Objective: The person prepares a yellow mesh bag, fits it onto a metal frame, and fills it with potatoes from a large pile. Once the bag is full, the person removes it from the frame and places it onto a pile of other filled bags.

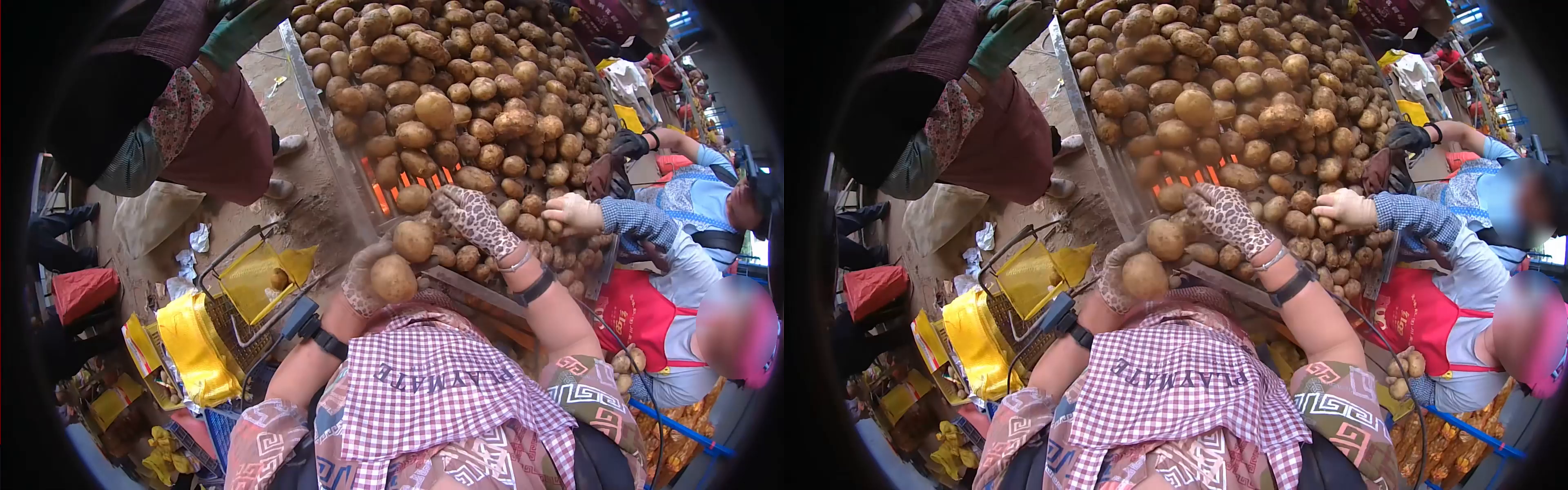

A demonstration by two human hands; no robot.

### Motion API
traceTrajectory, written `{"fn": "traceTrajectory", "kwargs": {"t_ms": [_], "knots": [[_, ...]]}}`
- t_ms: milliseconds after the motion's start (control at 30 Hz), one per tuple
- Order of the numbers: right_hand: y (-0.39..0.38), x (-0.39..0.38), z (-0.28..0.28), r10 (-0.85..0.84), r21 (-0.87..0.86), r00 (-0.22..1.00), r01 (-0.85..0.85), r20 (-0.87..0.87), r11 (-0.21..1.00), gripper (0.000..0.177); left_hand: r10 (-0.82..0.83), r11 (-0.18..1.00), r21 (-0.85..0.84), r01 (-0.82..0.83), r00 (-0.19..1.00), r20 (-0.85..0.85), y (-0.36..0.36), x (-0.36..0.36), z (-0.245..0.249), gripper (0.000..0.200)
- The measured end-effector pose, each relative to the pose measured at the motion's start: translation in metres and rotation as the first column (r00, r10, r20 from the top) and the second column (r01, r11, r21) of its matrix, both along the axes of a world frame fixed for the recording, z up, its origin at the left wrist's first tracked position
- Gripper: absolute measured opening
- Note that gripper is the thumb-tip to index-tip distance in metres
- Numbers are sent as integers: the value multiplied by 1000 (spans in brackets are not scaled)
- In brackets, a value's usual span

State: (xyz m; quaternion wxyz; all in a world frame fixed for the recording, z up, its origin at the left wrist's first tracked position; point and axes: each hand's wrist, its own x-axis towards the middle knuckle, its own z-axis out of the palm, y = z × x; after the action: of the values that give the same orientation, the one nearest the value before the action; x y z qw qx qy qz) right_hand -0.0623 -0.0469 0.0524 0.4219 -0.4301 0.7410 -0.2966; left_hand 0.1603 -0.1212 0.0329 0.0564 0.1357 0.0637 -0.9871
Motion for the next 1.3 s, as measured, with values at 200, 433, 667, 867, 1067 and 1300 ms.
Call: {"fn": "traceTrajectory", "kwargs": {"t_ms": [200,433,667,867,1067,1300], "knots": [[-38,29,-28,172,179,735,-70,-655,981,62,-28,995,100,19,996,85,9,30,-17,55],[-20,7,-15,-280,54,859,285,428,957,45,286,946,129,-296,954,96,3,54,-2,56],[-57,70,-35,-83,-56,848,131,523,990,57,354,935,28,-353,934,-56,-37,39,-38,63],[-50,72,-1,39,-195,729,131,683,972,72,314,949,-27,-315,949,-34,-43,42,-40,66],[-58,138,19,146,-341,883,17,446,940,71,439,898,42,-437,896,-70,-29,115,-33,62],[-72,192,21,112,-125,541,-12,834,992,75,539,805,26,-592,750,385,-68,222,-102,53]]}}
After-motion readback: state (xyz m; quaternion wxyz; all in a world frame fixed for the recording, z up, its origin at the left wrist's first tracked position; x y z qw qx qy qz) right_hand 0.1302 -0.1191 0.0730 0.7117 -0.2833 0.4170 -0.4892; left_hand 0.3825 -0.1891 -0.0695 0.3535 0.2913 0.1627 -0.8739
